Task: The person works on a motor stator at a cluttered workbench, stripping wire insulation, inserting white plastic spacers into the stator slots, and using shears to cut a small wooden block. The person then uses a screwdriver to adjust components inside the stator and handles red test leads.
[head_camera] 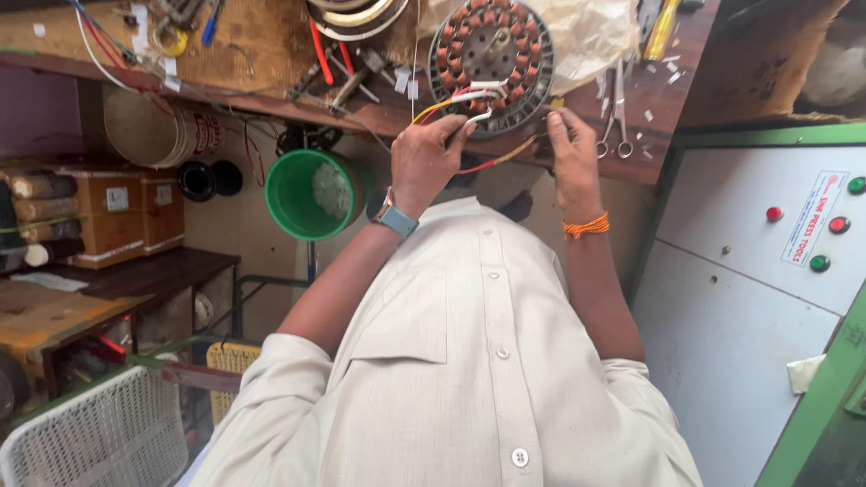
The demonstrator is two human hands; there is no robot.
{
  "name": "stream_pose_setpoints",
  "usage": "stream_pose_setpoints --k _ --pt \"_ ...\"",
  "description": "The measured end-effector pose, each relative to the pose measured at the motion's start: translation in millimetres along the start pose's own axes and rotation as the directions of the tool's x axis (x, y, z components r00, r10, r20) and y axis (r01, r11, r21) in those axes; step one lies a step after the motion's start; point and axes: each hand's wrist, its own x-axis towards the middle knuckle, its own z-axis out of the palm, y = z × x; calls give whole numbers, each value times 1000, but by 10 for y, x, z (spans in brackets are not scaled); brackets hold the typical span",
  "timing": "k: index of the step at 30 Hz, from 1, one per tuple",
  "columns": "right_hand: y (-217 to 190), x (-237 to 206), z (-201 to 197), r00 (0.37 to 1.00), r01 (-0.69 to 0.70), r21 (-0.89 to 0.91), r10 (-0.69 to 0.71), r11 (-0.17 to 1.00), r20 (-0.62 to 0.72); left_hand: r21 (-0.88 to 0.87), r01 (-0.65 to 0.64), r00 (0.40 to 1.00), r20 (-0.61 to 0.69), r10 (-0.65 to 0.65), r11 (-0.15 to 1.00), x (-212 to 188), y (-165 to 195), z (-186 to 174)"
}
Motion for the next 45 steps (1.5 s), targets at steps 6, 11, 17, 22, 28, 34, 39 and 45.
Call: stream_pose_setpoints --k 6,11,17,22,28,34,39,45 --pt "-81 117 159 998 61 -86 -59 994 32 211 -76 997 6 76 975 19 78 -154" --pt "-102 142 182 998 39 -27 -38 999 43 257 -166 986 17 167 952 5 118 -140" --pt "-161 128 177 999 20 -40 -18 999 51 248 -128 990 90 109 960 17 12 29" --pt "-205 140 148 999 24 -71 -21 997 41 226 -151 987 80 136 962 12 -75 109" --pt "-77 90 -114 995 77 -411 -93 909 -19 264 -207 977 7 213 942 -18 -14 41" --pt "268 -25 -921 873 -56 -849 -386 526 -297 179 -254 966 -3 259 950 2 -139 81" --pt "591 -33 -1016 808 -94 -935 -523 341 -272 255 -153 986 -24 165 955 111 -236 348" --pt "607 -63 -894 797 -46 -896 -524 442 -300 327 -195 969 -83 234 925 12 -215 83"
